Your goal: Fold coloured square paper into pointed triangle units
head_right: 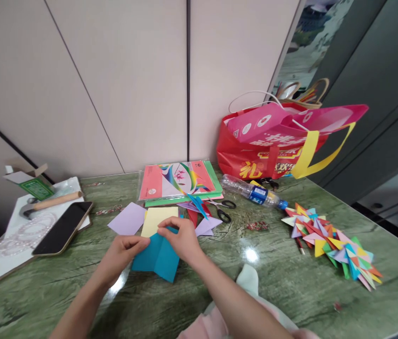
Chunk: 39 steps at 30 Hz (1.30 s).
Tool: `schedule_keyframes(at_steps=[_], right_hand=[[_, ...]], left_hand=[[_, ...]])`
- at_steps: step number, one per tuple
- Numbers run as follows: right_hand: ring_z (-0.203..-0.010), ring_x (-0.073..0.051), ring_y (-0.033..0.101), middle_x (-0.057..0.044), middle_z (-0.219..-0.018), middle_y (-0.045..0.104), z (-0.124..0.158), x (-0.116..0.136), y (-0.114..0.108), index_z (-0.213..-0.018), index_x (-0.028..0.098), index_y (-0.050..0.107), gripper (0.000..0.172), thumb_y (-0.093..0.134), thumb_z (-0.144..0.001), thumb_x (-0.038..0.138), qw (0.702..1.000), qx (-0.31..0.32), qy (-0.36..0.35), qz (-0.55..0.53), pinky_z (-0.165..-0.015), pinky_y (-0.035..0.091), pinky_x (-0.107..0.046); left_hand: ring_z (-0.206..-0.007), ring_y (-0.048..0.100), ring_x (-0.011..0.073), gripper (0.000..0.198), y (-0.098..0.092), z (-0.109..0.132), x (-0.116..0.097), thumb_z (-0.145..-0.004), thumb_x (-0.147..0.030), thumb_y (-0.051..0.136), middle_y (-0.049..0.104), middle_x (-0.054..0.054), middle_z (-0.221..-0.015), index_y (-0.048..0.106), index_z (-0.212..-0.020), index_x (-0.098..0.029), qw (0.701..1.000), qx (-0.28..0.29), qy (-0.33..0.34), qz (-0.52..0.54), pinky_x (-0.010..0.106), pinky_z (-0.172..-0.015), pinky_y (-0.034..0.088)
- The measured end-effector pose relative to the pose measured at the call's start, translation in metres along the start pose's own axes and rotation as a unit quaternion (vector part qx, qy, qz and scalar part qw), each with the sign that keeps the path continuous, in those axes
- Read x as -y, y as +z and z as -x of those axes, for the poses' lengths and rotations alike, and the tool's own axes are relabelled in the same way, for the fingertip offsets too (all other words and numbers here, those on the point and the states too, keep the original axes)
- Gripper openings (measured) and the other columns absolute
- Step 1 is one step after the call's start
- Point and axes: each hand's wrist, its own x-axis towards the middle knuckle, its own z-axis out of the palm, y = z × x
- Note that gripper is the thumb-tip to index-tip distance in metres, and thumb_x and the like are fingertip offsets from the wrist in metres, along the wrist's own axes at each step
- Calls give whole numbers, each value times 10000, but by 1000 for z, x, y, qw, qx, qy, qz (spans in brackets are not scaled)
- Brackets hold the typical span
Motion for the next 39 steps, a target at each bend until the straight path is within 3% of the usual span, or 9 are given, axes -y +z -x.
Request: schedule_keyframes(at_steps=[5,14,18,22,26,28,31,35,39], right_hand=[[-740,-193,638,-40,-750,695,-2,-2,-1,-707,163,666,82,675,-647,219,1000,-4,15,-22,-707,488,-302],[-669,-185,645,-42,-678,679,-5,-4,-2,-762,152,633,163,667,-640,256,997,-22,48,-59,-644,499,-302],[-663,-183,643,-46,-676,683,-4,-2,-3,-738,146,645,161,680,-629,259,998,-2,52,-46,-624,495,-291],[-620,-168,631,-28,-641,678,0,-4,0,-756,149,664,150,676,-638,241,995,81,51,-28,-599,481,-278],[-698,-173,637,-31,-702,682,2,-5,4,-842,155,657,210,675,-645,226,996,83,29,-12,-667,481,-287],[-775,-185,632,-43,-797,686,2,-5,4,-885,165,645,258,682,-637,229,998,61,24,4,-682,474,-287],[-738,-175,617,-33,-796,670,1,-4,3,-917,171,620,288,667,-638,223,999,34,35,14,-600,456,-260],[-648,-155,595,-17,-709,647,1,-3,2,-875,159,615,242,650,-642,213,999,-7,38,4,-557,453,-247],[-690,-163,610,-29,-748,673,5,1,3,-773,175,649,94,616,-688,200,999,-19,-21,40,-619,483,-265]], left_hand=[[-498,434,128,380,-1,0,1,-621,-490,652,550,11,-489,669,-568,-115,999,3,-31,38,229,-457,314],[-494,441,128,372,-5,0,0,-608,-484,664,531,2,-471,652,-541,-118,998,-10,-39,41,227,-455,316],[-516,458,133,367,-3,3,-5,-615,-492,658,529,-5,-495,643,-570,-128,995,69,-53,48,230,-486,341],[-497,402,113,365,0,5,-7,-638,-499,636,487,-21,-513,614,-619,-135,984,154,-75,42,227,-486,312],[-457,244,76,452,1,3,-3,-664,-547,580,311,-59,-455,459,-476,-154,992,117,-54,4,221,-442,184],[-453,253,78,459,0,2,-1,-657,-560,576,309,-60,-452,452,-477,-157,996,78,-51,7,222,-440,179],[-455,305,87,447,-1,0,1,-634,-569,589,357,-52,-454,486,-506,-153,998,25,-52,29,218,-436,210],[-450,304,82,445,-1,0,1,-620,-558,610,357,-55,-452,462,-500,-156,997,-3,-51,52,211,-430,224],[-449,266,70,438,0,1,0,-639,-528,619,321,-65,-459,425,-501,-161,995,1,-55,80,206,-435,224]])
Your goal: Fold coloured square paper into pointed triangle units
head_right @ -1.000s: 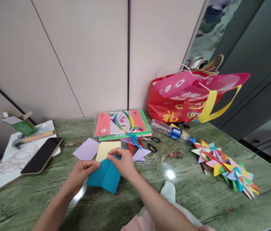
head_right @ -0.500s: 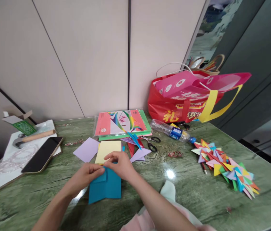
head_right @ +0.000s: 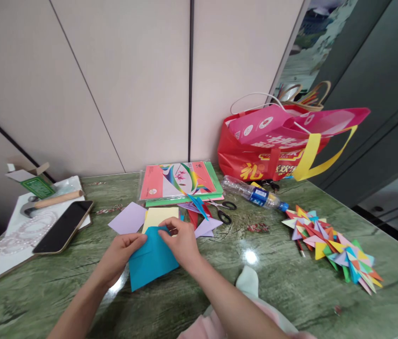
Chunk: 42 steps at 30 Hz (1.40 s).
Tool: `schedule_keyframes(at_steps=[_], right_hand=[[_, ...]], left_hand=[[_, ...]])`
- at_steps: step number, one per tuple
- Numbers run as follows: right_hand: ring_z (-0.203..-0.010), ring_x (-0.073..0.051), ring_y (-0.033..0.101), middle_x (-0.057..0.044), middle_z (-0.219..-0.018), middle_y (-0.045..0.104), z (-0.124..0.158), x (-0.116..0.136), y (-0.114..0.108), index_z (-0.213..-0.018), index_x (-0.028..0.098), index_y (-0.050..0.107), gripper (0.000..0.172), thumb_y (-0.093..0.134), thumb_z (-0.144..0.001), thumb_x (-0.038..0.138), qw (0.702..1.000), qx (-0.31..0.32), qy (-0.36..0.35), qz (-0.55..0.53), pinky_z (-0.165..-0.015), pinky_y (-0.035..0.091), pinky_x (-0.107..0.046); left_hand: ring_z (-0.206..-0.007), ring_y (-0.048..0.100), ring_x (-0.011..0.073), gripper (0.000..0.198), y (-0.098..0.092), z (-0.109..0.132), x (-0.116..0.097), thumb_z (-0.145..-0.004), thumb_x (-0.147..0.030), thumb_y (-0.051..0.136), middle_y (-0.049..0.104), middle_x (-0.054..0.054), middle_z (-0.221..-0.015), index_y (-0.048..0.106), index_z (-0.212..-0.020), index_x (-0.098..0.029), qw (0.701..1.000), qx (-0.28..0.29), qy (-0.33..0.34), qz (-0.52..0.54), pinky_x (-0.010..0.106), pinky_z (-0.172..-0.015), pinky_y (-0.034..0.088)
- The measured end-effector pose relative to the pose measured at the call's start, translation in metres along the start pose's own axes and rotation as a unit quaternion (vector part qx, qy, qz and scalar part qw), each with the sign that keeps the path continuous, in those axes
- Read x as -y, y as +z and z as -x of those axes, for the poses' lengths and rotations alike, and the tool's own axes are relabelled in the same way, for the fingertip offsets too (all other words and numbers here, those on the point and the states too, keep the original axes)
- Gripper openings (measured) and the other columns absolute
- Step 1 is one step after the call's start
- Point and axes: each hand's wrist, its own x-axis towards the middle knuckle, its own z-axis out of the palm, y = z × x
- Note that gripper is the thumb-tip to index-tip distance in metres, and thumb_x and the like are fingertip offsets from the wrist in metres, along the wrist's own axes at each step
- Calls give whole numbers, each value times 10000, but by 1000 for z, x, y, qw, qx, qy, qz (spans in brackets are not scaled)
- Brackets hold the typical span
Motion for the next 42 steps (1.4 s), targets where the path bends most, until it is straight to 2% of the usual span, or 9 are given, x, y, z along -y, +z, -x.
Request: schedule_keyframes(at_steps=[4,8,11,14,20,26,33,38,42], right_hand=[[-718,-167,630,-28,-798,700,3,4,1,-791,202,676,109,593,-722,192,997,37,-56,23,-633,493,-269],[-784,-184,638,-38,-857,708,4,6,2,-831,204,686,169,675,-668,246,995,74,-65,17,-640,492,-269],[-837,-198,637,-56,-889,705,3,8,2,-802,193,690,169,670,-685,313,996,81,-36,-19,-647,492,-272],[-833,-195,640,-64,-868,707,1,8,2,-768,179,692,152,600,-746,297,995,82,4,-59,-648,493,-273],[-703,-170,635,-40,-753,700,-2,0,1,-763,161,687,164,689,-632,259,986,98,67,-114,-624,485,-270],[-641,-147,610,-22,-697,692,-4,-4,1,-724,165,684,184,720,-568,256,981,98,89,-144,-613,469,-270],[-633,-138,603,-8,-681,677,-3,-1,-1,-710,161,663,286,771,-498,318,968,110,130,-187,-601,460,-259],[-470,-81,510,45,-537,610,-3,2,-4,-808,156,600,336,753,-532,271,962,118,182,-164,-450,341,-184],[-429,-73,471,49,-496,593,-3,1,-4,-786,151,593,321,749,-533,272,965,122,188,-137,-420,291,-176]], left_hand=[[-447,281,69,413,0,0,0,-638,-509,632,344,-63,-458,472,-522,-147,1000,0,-2,19,203,-438,234],[-439,312,74,404,0,-1,0,-609,-509,656,388,-57,-448,519,-539,-136,999,-20,-3,27,201,-432,243],[-443,323,77,404,-1,-1,0,-618,-509,652,402,-53,-449,530,-541,-132,999,-31,7,17,202,-434,248],[-447,313,76,407,-2,-1,-1,-641,-511,634,397,-53,-454,530,-540,-130,999,-36,16,1,202,-435,246],[-466,324,81,415,-2,-1,1,-641,-526,626,399,-49,-472,546,-556,-129,999,-40,22,-26,201,-436,254],[-479,358,90,413,-2,-1,0,-631,-531,634,441,-38,-494,580,-600,-123,998,-38,25,-35,203,-446,284],[-490,361,98,417,-2,-2,-2,-634,-537,620,452,-30,-492,614,-607,-120,995,-41,49,-77,207,-454,288],[-494,333,96,419,-2,-2,-4,-636,-543,606,421,-36,-483,589,-583,-128,993,-48,61,-91,207,-455,263],[-485,316,94,409,-1,-1,-5,-647,-536,596,392,-40,-470,571,-561,-137,991,-48,72,-101,208,-449,244]])
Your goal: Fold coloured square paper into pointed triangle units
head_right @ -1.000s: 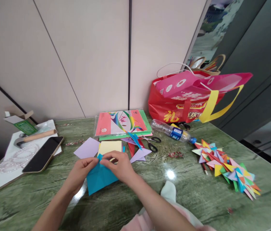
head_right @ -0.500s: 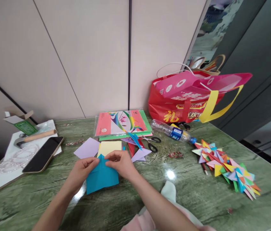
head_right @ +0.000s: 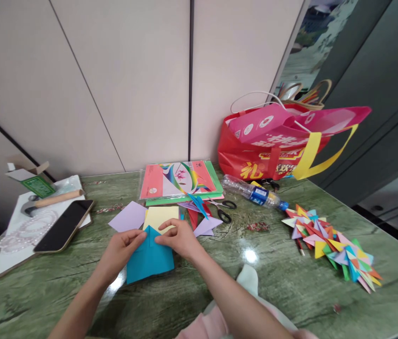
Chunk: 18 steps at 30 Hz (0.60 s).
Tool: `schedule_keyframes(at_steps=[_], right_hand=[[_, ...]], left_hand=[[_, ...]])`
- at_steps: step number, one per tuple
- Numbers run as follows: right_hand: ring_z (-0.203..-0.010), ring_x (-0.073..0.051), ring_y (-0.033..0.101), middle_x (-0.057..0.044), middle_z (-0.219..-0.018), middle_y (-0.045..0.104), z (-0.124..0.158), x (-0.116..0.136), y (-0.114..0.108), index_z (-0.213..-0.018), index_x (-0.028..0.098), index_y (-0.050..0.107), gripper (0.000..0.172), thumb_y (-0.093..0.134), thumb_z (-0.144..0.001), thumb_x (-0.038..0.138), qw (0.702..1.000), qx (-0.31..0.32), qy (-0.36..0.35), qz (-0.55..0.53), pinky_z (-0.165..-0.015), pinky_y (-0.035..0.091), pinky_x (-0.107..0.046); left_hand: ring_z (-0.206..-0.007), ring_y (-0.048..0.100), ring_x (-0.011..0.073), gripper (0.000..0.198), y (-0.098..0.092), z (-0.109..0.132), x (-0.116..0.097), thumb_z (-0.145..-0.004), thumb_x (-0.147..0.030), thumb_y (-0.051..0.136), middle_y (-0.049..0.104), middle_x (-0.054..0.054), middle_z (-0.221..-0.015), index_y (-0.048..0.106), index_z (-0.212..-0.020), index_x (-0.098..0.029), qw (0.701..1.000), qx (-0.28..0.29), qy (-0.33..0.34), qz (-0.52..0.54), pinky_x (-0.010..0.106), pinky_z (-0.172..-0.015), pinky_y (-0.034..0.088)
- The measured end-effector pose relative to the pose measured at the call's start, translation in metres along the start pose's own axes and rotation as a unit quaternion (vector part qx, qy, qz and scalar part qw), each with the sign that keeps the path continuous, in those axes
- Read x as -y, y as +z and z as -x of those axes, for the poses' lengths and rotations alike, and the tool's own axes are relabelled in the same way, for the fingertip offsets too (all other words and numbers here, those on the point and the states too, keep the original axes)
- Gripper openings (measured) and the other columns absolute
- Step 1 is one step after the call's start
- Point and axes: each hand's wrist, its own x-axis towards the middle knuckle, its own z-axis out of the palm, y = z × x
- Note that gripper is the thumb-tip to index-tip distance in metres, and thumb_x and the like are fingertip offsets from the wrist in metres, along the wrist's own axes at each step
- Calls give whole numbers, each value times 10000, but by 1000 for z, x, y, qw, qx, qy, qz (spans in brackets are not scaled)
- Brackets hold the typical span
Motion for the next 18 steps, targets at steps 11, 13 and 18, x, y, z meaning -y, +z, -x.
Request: schedule_keyframes(at_steps=[11,13,18], right_hand=[[-469,-97,513,32,-528,605,-2,-4,1,-724,151,600,348,780,-477,317,1000,-23,-4,-11,-449,347,-202],[-462,-91,501,35,-523,598,-2,-3,2,-718,147,598,342,780,-476,307,1000,-25,-4,-15,-446,342,-199],[-453,-75,481,44,-522,585,-1,0,2,-710,141,597,309,770,-474,242,999,-27,6,-24,-446,336,-192]], left_hand=[[-488,418,107,378,1,-1,4,-644,-501,619,515,-23,-504,617,-639,-123,999,6,-27,28,208,-453,307],[-494,449,115,368,1,0,3,-633,-487,640,561,-10,-528,633,-668,-121,998,11,-37,45,213,-459,328],[-535,542,151,380,1,0,5,-614,-459,680,642,22,-579,662,-772,-114,995,24,-54,82,240,-500,401]])
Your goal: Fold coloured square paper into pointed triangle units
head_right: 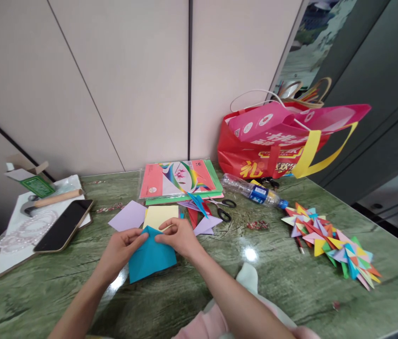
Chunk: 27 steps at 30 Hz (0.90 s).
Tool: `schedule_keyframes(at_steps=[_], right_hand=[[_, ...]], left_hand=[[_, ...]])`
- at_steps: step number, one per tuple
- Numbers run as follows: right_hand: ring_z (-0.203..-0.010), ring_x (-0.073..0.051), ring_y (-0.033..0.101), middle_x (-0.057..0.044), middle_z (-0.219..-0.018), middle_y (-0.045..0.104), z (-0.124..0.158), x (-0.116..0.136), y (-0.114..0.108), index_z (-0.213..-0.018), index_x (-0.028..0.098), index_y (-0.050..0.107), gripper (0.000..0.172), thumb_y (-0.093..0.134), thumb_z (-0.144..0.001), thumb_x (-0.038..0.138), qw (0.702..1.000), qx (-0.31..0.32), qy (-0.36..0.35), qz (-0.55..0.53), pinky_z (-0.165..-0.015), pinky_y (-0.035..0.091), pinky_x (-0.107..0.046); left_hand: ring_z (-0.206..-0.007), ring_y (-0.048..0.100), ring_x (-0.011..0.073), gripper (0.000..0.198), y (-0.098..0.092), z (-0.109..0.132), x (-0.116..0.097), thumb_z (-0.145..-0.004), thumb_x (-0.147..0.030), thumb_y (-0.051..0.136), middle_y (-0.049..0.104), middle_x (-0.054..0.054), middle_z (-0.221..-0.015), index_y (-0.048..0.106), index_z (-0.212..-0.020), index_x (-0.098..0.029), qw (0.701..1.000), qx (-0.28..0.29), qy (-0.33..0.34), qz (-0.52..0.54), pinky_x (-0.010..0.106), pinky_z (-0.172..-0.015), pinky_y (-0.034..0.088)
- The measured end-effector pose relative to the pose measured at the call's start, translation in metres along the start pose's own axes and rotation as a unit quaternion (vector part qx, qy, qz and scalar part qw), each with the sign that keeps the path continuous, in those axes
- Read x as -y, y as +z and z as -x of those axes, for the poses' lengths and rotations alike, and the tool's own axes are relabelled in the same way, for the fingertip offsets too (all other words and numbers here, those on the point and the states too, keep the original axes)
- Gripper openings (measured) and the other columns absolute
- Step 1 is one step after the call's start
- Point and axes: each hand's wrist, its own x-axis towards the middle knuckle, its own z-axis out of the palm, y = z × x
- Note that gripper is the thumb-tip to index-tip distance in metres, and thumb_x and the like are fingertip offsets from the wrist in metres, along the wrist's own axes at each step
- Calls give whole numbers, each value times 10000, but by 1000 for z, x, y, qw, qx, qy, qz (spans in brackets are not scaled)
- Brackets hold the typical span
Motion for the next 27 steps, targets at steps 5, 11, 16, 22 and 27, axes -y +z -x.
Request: schedule_keyframes(at_steps=[5,11,16,22,27], right_hand=[[-458,-71,476,44,-532,580,0,-2,0,-717,137,600,333,780,-465,260,1000,-2,-5,-3,-450,331,-191],[-475,-77,487,33,-543,584,-2,-5,-1,-728,131,600,368,791,-456,290,1000,1,-6,5,-452,338,-191],[-490,-84,496,22,-551,591,-2,-5,0,-722,139,604,360,789,-466,310,1000,0,-9,17,-450,348,-191],[-500,-97,513,8,-555,601,-2,-6,-1,-704,130,624,335,781,-472,314,1000,4,-15,24,-466,371,-210],[-492,-90,501,8,-545,601,-2,-5,-2,-675,119,640,265,761,-493,271,1000,13,-11,20,-474,372,-214]], left_hand=[[-598,616,198,372,0,1,0,-592,-426,714,688,45,-626,659,-796,-119,999,11,-18,36,287,-555,472],[-602,642,217,385,2,1,-3,-514,-375,772,707,53,-633,659,-783,-123,998,-4,-41,41,314,-572,514],[-576,643,211,369,3,0,-4,-499,-370,778,717,63,-646,659,-748,-124,998,-15,-49,41,300,-545,514],[-566,637,201,368,4,2,-4,-489,-368,782,716,64,-649,658,-733,-122,997,-23,-52,44,284,-526,501],[-555,627,189,357,3,2,-2,-495,-367,782,714,62,-647,653,-720,-121,997,-19,-55,44,278,-523,495]])
